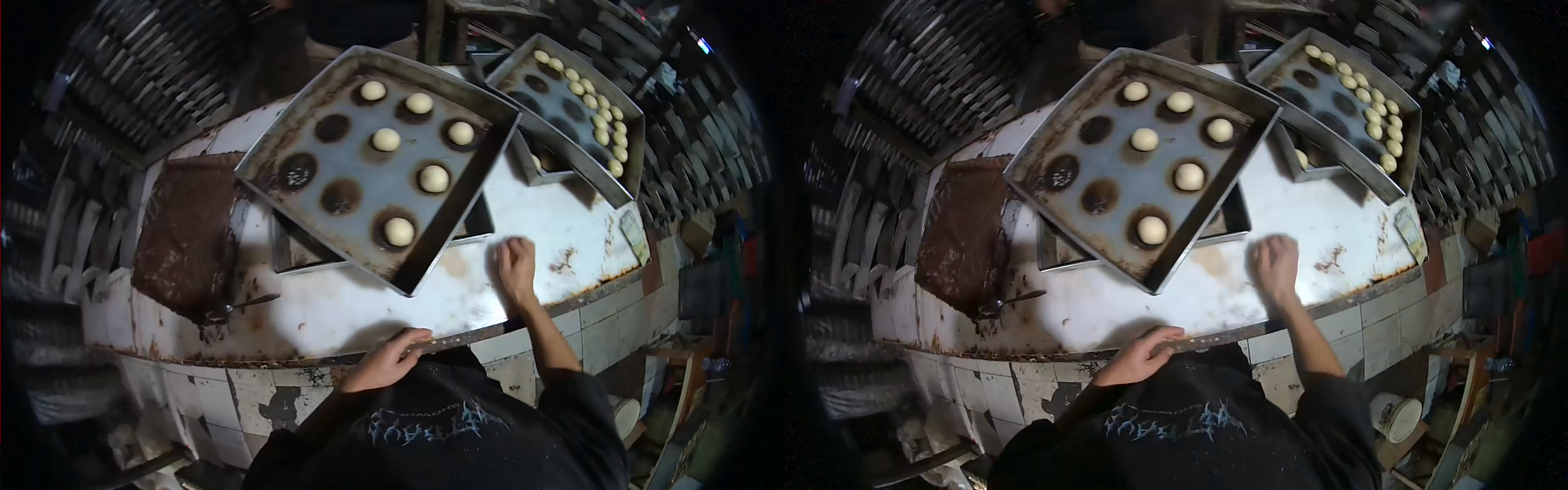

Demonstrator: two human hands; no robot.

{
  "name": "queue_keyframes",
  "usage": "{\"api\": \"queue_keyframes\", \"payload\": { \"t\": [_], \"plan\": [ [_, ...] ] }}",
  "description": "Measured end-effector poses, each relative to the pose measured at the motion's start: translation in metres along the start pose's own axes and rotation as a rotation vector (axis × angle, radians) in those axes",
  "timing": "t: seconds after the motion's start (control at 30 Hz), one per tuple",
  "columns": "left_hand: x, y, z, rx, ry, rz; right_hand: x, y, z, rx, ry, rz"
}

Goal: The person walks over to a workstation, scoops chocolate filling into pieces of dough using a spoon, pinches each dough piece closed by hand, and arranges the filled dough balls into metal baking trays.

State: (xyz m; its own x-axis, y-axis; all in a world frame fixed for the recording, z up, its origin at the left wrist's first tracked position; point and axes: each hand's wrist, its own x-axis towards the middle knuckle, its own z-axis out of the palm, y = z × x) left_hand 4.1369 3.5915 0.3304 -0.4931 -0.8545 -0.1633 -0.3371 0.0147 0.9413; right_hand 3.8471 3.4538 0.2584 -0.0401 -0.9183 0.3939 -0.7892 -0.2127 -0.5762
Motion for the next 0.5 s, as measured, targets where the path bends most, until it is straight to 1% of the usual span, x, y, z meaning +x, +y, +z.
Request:
{"api": "queue_keyframes", "payload": {
  "t": [0.03,0.07,0.13,0.2,0.27,0.3,0.33,0.37,0.4,0.43,0.47,0.5],
  "plan": [
    [-0.002,0.004,-0.007,0.026,-0.05,0.006,-0.02,-0.017,0.003,0.129,-0.027,0.059],
    [-0.005,0.008,-0.016,0.054,-0.105,0.014,-0.039,-0.037,-0.01,0.048,-0.091,-0.055],
    [-0.015,0.001,-0.027,0.042,-0.122,0.031,-0.068,-0.068,-0.041,-0.118,-0.204,-0.173],
    [-0.024,-0.011,-0.035,0.023,-0.13,0.053,-0.086,-0.051,-0.055,-0.191,-0.228,-0.211],
    [-0.037,-0.028,-0.04,0.029,-0.108,0.069,-0.081,-0.049,-0.069,-0.325,-0.542,-0.007],
    [-0.045,-0.034,-0.04,0.023,-0.091,0.075,-0.067,-0.056,-0.077,-0.217,-0.682,0.09],
    [-0.053,-0.039,-0.039,0.012,-0.046,0.099,-0.038,-0.081,-0.092,-0.107,-0.819,0.185],
    [-0.059,-0.042,-0.04,0.003,0.003,0.124,-0.009,-0.118,-0.099,0.188,-0.903,0.307],
    [-0.064,-0.043,-0.042,0.0,0.032,0.126,0.011,-0.132,-0.098,0.29,-0.848,0.157],
    [-0.07,-0.041,-0.043,-0.018,0.075,0.128,0.033,-0.183,-0.109,0.136,-0.656,0.064],
    [-0.076,-0.039,-0.044,-0.033,0.115,0.129,0.059,-0.21,-0.1,0.412,-0.576,-0.056],
    [-0.08,-0.033,-0.046,-0.089,0.132,0.102,0.079,-0.245,-0.085,0.415,-0.353,-0.247]
  ]
}}
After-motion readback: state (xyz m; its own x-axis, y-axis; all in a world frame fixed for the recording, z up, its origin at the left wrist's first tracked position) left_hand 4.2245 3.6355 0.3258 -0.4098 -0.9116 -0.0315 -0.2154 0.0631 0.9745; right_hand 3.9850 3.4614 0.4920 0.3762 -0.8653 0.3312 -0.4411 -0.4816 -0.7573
